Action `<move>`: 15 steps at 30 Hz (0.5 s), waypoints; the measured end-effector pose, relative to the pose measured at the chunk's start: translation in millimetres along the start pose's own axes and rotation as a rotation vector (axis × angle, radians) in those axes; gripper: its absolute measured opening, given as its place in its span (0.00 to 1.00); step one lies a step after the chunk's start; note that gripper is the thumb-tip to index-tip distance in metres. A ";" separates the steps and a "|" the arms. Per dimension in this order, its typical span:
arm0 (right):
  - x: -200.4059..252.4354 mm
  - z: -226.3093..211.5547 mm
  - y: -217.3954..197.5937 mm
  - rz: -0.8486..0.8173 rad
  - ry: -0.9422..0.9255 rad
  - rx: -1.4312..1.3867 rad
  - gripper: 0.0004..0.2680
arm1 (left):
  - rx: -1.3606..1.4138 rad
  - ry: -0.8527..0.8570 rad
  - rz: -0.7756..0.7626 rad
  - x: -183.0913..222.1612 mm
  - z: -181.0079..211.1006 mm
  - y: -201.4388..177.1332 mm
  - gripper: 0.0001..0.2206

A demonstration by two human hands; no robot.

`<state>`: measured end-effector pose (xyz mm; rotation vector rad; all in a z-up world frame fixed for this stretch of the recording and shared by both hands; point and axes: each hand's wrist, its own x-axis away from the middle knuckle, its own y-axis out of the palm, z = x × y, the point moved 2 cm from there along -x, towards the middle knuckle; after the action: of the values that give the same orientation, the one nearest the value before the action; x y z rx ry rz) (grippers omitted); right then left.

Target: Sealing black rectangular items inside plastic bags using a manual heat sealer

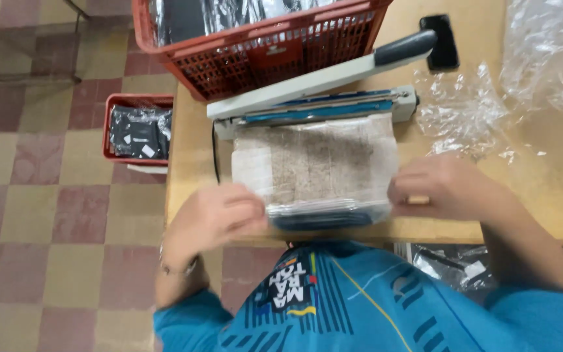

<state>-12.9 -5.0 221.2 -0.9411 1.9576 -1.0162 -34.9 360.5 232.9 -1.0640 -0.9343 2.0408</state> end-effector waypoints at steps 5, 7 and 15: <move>-1.3 87.1 45.0 0.050 0.327 -0.171 0.07 | 0.081 -0.342 0.091 3.9 -93.6 46.3 0.07; -6.6 126.1 71.4 0.036 0.447 -0.281 0.07 | 0.033 -0.480 0.088 -1.9 -140.3 78.2 0.07; -11.9 248.0 160.4 0.225 0.901 -0.692 0.08 | 0.065 -0.961 0.415 9.1 -261.2 213.9 0.10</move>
<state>158.1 -10.5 -19.8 -0.5894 3.2159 -0.6659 140.0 328.8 -54.3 -0.1748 -1.1243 2.9827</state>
